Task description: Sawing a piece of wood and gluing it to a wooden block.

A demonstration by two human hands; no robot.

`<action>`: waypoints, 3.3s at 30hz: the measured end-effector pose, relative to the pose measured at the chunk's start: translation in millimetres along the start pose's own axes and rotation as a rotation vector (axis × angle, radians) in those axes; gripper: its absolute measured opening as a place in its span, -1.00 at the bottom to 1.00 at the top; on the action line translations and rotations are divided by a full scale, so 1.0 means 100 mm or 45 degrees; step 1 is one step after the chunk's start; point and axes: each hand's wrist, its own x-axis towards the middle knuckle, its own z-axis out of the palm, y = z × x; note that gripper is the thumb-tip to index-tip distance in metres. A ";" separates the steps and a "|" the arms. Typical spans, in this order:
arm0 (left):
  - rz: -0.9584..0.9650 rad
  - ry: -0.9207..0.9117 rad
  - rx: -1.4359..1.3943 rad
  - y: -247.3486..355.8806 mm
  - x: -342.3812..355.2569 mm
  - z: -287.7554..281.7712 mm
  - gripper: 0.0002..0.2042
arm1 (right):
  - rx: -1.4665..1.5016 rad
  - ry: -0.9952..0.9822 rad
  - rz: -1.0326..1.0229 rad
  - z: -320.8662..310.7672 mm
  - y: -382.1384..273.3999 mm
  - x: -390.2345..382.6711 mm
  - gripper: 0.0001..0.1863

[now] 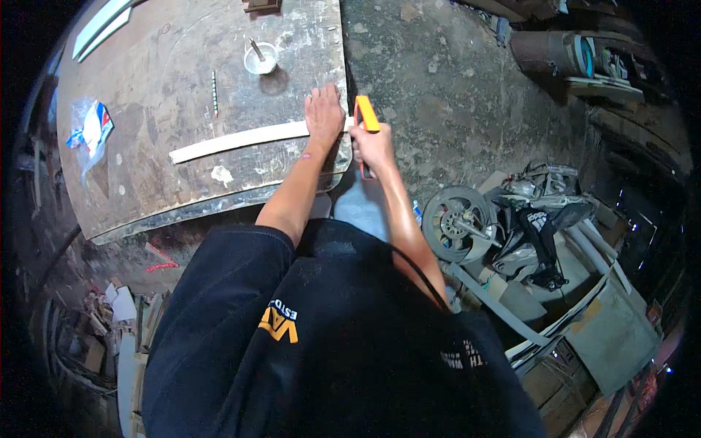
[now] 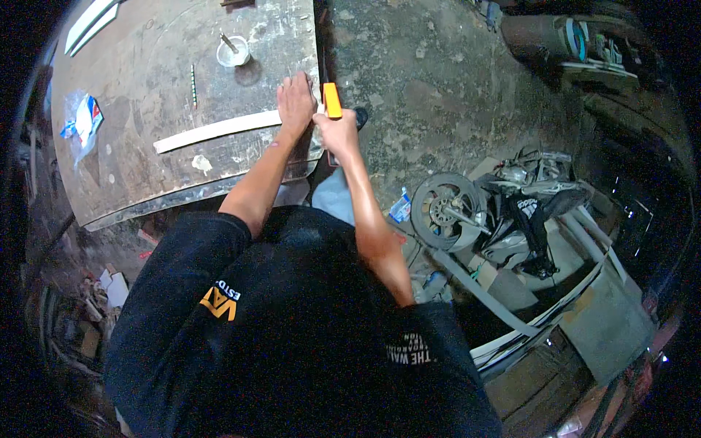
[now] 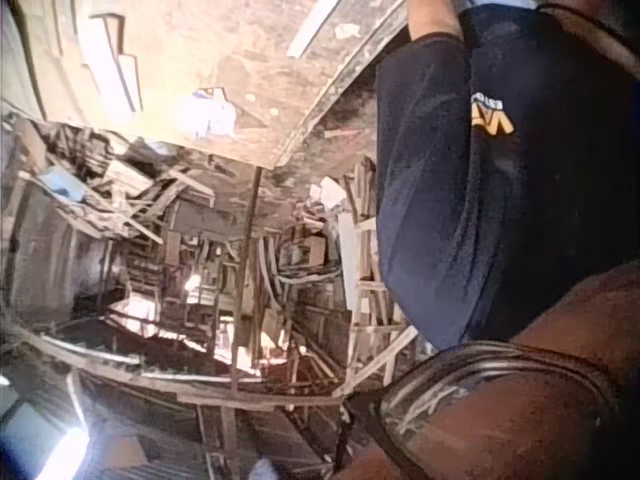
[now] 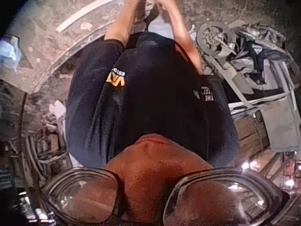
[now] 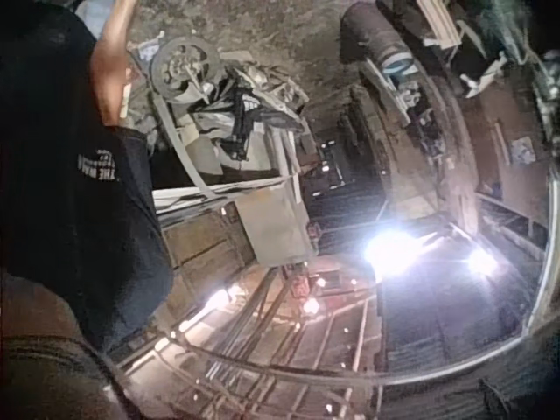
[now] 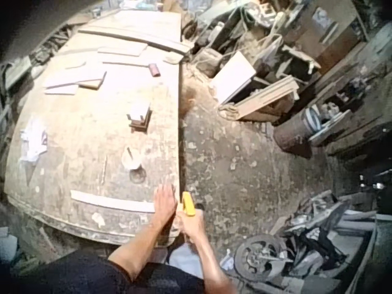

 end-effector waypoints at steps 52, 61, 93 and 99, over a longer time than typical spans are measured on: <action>-0.013 0.093 0.015 0.00 0.06 0.05 -0.88 | 0.058 -0.060 0.264 -0.23 -0.32 -0.43 -0.65; -0.014 0.067 -0.043 0.00 0.10 0.07 -0.90 | 0.159 -0.063 0.330 -0.18 -0.34 -0.47 -0.67; -0.037 0.041 -0.024 0.05 0.07 0.03 -0.90 | 0.343 -0.009 0.361 -0.21 -0.29 -0.55 -0.63; -0.009 0.098 -0.044 0.04 0.08 0.05 -0.91 | 0.271 0.015 0.317 -0.26 -0.15 -0.86 -0.61</action>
